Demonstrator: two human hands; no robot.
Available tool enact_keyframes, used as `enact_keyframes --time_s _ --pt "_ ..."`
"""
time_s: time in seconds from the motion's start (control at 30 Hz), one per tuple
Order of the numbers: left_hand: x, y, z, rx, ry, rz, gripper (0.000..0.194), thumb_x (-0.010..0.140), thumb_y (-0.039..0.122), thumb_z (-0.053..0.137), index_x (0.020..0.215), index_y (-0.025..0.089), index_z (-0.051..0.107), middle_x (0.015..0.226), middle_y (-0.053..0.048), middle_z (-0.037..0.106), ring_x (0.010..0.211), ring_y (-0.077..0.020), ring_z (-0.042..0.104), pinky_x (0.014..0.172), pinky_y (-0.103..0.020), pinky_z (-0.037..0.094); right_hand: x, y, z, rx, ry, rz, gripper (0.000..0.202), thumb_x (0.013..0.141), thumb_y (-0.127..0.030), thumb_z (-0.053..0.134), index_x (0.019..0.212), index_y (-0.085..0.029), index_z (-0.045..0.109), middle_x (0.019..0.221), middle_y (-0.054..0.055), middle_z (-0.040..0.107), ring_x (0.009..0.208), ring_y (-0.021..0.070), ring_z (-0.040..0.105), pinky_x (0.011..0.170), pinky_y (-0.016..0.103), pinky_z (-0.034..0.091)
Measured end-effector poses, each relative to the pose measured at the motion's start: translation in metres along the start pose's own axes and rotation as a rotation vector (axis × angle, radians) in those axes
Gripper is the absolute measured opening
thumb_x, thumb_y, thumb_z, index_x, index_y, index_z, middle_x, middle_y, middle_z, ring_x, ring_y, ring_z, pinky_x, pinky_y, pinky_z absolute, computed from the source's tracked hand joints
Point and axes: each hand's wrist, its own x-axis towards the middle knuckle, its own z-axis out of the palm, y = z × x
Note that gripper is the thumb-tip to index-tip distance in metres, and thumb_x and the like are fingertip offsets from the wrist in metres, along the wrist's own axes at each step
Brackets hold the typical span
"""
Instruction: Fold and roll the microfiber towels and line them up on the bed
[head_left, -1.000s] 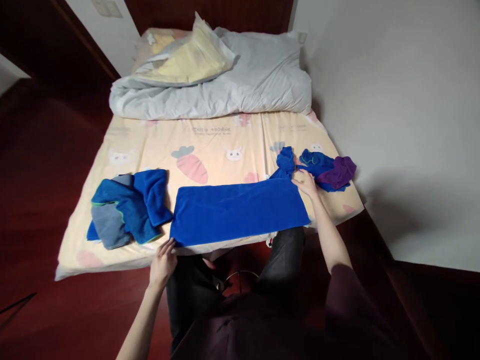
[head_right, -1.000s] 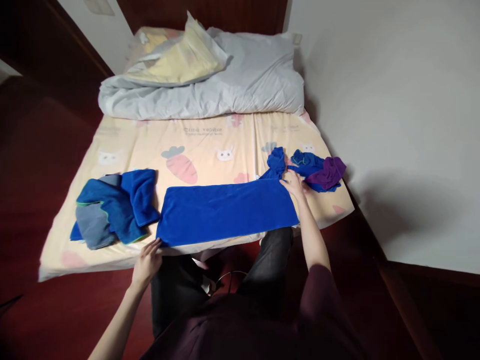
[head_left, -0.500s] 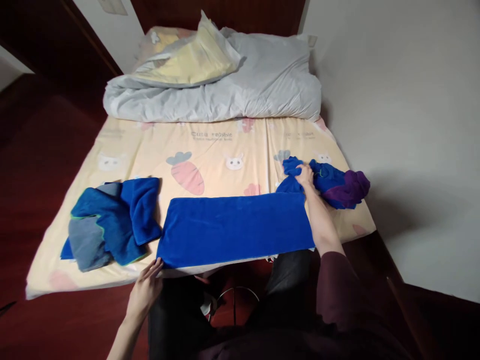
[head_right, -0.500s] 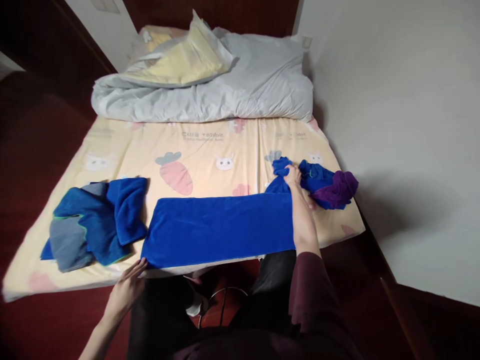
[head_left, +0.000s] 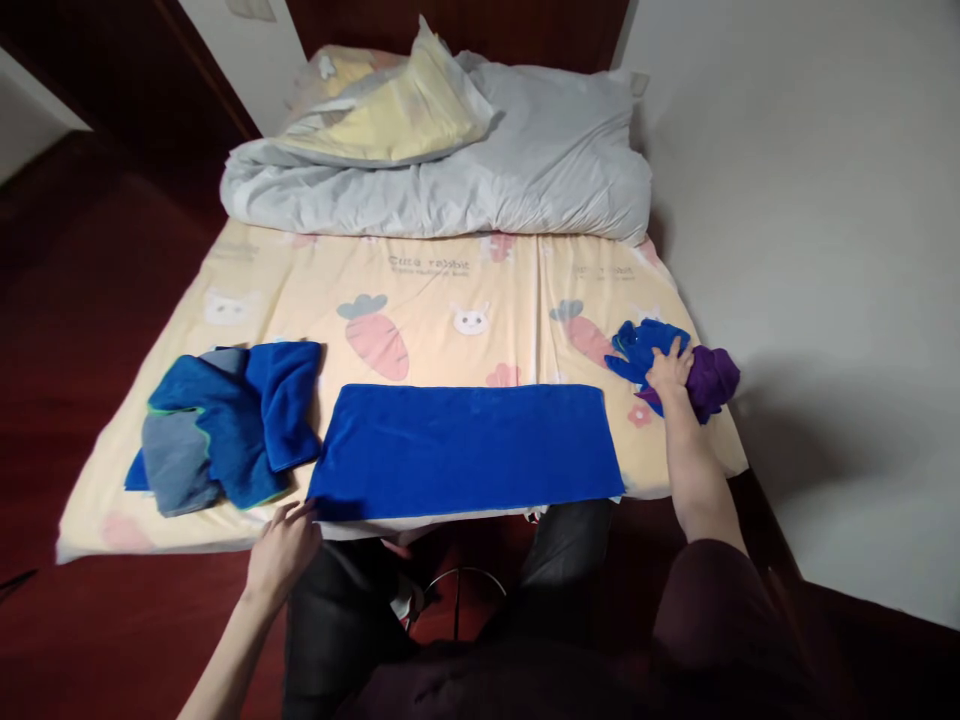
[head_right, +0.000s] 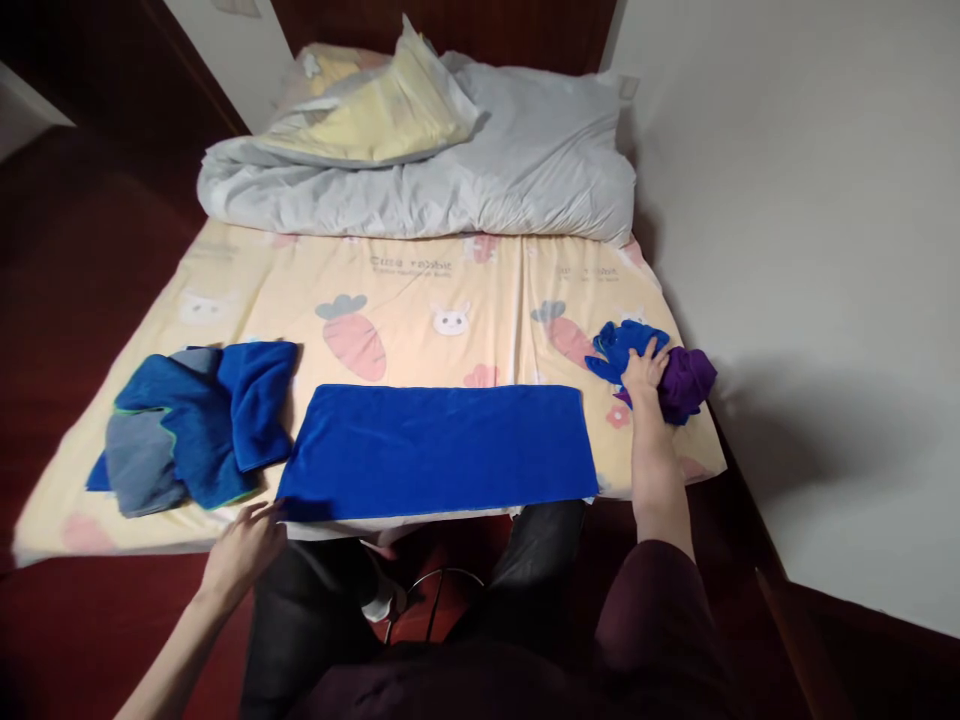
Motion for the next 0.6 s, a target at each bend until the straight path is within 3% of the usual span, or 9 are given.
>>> enact_keyframes --time_s 0.03,0.1,0.17,0.23,0.3,0.4,0.5,0.6 --pt "0.01 0.003 -0.007 0.02 0.006 -0.003 0.035 0.085 0.027 0.043 0.089 0.016 0.076 0.107 -0.02 0.077 0.113 -0.0389 0.068 0.098 -0.053 0.057 -0.007 -0.011 0.002 0.006 0.057 -0.078 0.051 0.091 -0.018 0.064 0.142 -0.014 0.062 0.171 0.02 0.027 0.153 0.0433 0.027 0.119 0.063 0.031" --pt "0.04 0.009 -0.021 0.005 0.049 -0.009 0.038 0.089 0.029 0.041 0.096 0.015 0.076 0.101 -0.02 0.076 0.105 -0.0376 0.068 0.098 -0.052 0.056 -0.02 -0.035 0.007 0.073 0.072 -0.298 0.047 0.092 -0.018 0.06 0.139 -0.014 0.064 0.166 0.018 0.039 0.152 0.038 0.032 0.123 0.057 0.029" --pt "0.081 0.014 -0.032 -0.075 0.123 -0.009 0.046 0.093 0.03 0.037 0.113 0.013 0.075 0.111 -0.02 0.075 0.108 -0.0356 0.067 0.101 -0.049 0.055 -0.031 -0.057 0.016 0.178 -0.083 -0.5 0.043 0.093 -0.013 0.055 0.133 -0.017 0.069 0.153 0.015 0.057 0.143 0.0307 0.047 0.123 0.047 0.035" --pt "0.128 0.015 -0.038 -0.168 0.148 -0.01 0.048 0.095 0.03 0.036 0.125 0.014 0.071 0.121 -0.017 0.073 0.116 -0.0325 0.065 0.108 -0.046 0.051 -0.042 -0.072 0.03 0.241 -0.275 -0.58 0.041 0.092 -0.011 0.055 0.128 -0.02 0.073 0.139 0.012 0.069 0.133 0.0265 0.058 0.119 0.041 0.041" --pt "0.176 0.013 -0.039 -0.242 0.144 -0.027 0.049 0.096 0.028 0.035 0.129 0.013 0.068 0.133 -0.017 0.07 0.124 -0.0299 0.063 0.115 -0.045 0.045 -0.048 -0.079 0.047 0.268 -0.379 -0.536 0.037 0.09 -0.013 0.061 0.124 -0.019 0.074 0.134 0.011 0.072 0.129 0.0257 0.062 0.116 0.04 0.045" --pt "0.234 0.006 -0.033 -0.293 0.062 -0.041 0.05 0.094 0.025 0.038 0.13 0.005 0.066 0.14 -0.021 0.066 0.131 -0.0282 0.058 0.121 -0.045 0.039 -0.05 -0.079 0.066 0.344 -0.414 -0.426 0.036 0.086 -0.017 0.068 0.121 -0.015 0.073 0.131 0.015 0.073 0.123 0.0255 0.068 0.109 0.038 0.052" --pt "0.267 -0.003 -0.026 -0.296 -0.019 -0.006 0.048 0.091 0.025 0.042 0.128 0.012 0.069 0.134 -0.017 0.07 0.128 -0.0264 0.06 0.119 -0.045 0.039 -0.043 -0.073 0.071 0.393 -0.424 -0.349 0.03 0.083 -0.025 0.075 0.112 -0.017 0.075 0.118 0.014 0.077 0.112 0.0262 0.072 0.1 0.037 0.056" --pt "0.281 -0.014 -0.021 -0.265 -0.064 0.023 0.043 0.087 0.03 0.048 0.12 0.021 0.074 0.119 -0.013 0.074 0.115 -0.0268 0.063 0.113 -0.044 0.045 -0.035 -0.066 0.068 0.445 -0.522 -0.313 0.028 0.079 -0.043 0.082 0.091 -0.02 0.075 0.099 0.009 0.079 0.1 0.0274 0.075 0.091 0.036 0.059"
